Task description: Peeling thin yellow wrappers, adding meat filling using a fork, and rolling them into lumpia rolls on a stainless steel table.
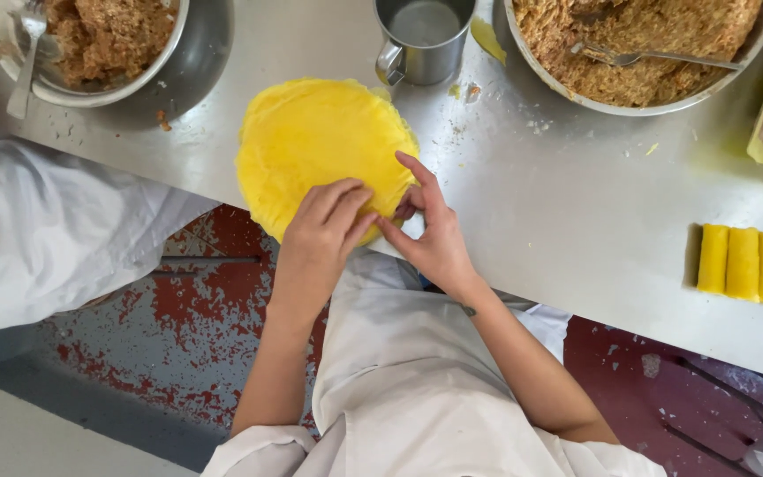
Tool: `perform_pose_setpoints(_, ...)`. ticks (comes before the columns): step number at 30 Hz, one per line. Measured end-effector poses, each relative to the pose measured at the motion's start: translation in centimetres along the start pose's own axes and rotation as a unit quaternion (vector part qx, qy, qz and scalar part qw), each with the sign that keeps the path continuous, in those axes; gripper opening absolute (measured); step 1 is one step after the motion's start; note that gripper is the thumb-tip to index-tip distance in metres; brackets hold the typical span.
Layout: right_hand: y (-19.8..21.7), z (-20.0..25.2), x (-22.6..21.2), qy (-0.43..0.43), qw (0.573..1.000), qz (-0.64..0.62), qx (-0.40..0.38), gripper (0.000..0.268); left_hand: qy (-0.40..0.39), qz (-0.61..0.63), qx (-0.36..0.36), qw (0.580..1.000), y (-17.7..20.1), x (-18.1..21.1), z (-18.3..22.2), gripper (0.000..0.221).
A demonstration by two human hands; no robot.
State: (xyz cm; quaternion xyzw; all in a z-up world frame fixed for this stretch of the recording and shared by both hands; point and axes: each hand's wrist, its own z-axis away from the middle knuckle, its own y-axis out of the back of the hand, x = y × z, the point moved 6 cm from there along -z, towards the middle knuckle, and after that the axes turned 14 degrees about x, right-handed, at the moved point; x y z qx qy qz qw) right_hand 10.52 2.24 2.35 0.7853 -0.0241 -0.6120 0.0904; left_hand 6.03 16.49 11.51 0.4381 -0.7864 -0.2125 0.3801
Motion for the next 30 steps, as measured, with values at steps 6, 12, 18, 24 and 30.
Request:
perform_pose_setpoints(6, 0.0, 0.1, 0.8, 0.0, 1.0, -0.022, 0.001, 0.085, -0.037, -0.054, 0.041, 0.997, -2.0, -0.8, 1.1, 0.003)
perform_pose_setpoints(12, 0.0, -0.1, 0.1, -0.002, 1.0, -0.023, 0.012, 0.078, -0.013, -0.075, 0.07, 0.995, -2.0, -1.4, 0.8, 0.004)
perform_pose_setpoints(18, -0.3, 0.3, 2.0, -0.01, 0.999, -0.024, 0.044, 0.051, 0.006, -0.086, 0.107, 0.991, -3.0, -2.8, 1.6, 0.006)
perform_pose_setpoints(24, -0.4, -0.2, -0.8, 0.076, 0.996, -0.002, 0.045, 0.014, -0.084, -0.017, 0.067, 0.994, -1.6, -0.6, 0.2, 0.007)
perform_pose_setpoints(30, -0.2, -0.2, -0.2, 0.061, 0.997, -0.007, 0.048, 0.013, -0.053, 0.014, 0.083, 0.995, -1.3, -0.8, -0.5, 0.014)
